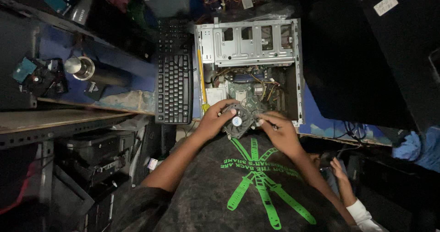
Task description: The person uses a yellow screwdriver to remove screws from a desktop computer case. They then install a CPU fan onto the motherboard and secure it with screws. The person works inside an open computer case on a cluttered workbench.
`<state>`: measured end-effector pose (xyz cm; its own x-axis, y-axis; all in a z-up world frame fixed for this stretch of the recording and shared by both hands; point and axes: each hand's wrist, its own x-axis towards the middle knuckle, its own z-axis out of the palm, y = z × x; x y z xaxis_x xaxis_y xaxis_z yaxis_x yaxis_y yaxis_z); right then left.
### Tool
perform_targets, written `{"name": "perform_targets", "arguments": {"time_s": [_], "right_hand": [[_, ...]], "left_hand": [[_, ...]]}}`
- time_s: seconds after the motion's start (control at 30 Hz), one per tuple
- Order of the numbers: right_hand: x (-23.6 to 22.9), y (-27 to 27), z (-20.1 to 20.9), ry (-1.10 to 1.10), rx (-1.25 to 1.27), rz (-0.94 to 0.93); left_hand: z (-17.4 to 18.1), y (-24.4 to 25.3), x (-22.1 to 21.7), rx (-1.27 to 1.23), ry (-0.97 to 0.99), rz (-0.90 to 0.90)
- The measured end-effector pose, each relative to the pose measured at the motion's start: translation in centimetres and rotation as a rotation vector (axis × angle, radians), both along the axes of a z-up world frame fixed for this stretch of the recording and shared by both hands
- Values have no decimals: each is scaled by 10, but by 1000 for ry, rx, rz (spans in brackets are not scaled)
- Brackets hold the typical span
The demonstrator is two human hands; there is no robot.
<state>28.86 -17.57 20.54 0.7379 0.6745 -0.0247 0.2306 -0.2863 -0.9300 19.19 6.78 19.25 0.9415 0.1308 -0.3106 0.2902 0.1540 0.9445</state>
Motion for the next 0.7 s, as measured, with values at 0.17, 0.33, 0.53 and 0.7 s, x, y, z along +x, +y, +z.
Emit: {"name": "perform_targets", "arguments": {"time_s": [0.17,0.33,0.53,0.7], "right_hand": [[10,-12,2,90,-146,-30],[33,-15,9,-70,-101,-9],[53,-16,19,-281,8,-4],[60,-14,23,-584,147,-66]], "left_hand": [[10,-10,7,125,-97,27],[24,-16,17,215,-68,50],[46,-19,19,416,-122,0],[58,-22,13,623,-279,-7]]}}
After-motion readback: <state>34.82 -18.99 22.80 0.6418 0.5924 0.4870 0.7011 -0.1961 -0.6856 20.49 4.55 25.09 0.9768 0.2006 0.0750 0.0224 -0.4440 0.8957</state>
